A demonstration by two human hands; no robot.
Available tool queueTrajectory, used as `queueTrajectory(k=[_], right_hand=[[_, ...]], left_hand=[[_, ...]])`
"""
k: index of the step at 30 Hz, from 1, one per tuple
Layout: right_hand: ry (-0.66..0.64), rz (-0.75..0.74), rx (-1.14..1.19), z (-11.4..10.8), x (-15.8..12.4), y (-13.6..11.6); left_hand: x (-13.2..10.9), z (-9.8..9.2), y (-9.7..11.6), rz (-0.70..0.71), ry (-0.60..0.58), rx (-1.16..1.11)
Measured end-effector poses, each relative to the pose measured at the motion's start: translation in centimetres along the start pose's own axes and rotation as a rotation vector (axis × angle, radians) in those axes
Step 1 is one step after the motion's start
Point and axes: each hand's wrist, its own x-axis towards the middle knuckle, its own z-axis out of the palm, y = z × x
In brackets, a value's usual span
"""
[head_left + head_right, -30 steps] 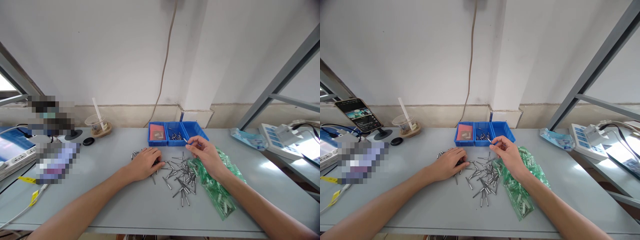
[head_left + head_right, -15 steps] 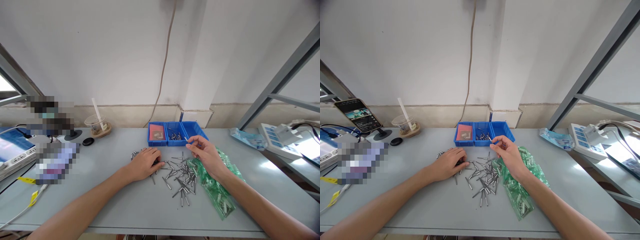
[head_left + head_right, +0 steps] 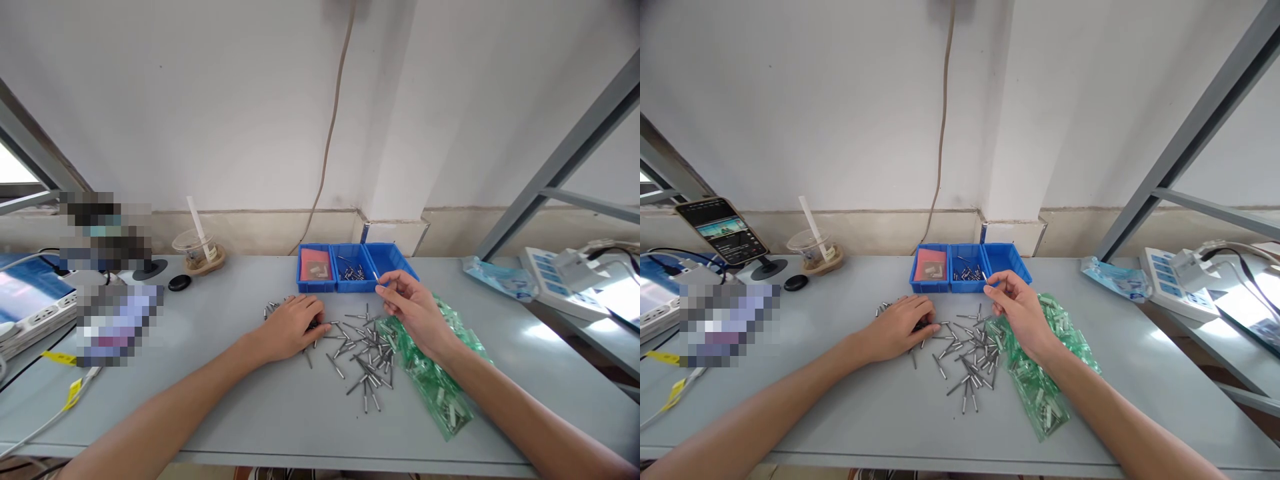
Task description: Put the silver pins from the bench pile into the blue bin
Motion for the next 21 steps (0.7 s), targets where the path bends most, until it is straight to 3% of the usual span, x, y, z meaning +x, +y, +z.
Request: queueTrajectory(k=[12,21], right_hand=[[-0.006,0.107,0.213,-0.26,0.24,0.46],[-0.021,0.123,0.246,-0.37,0.38,0.64]], left_hand=[[0.0,0.15,-0.15,-0.011,-0.008,-0.001],[-0.04,0.12,-0.07,-0.013,-0.001,-0.003]])
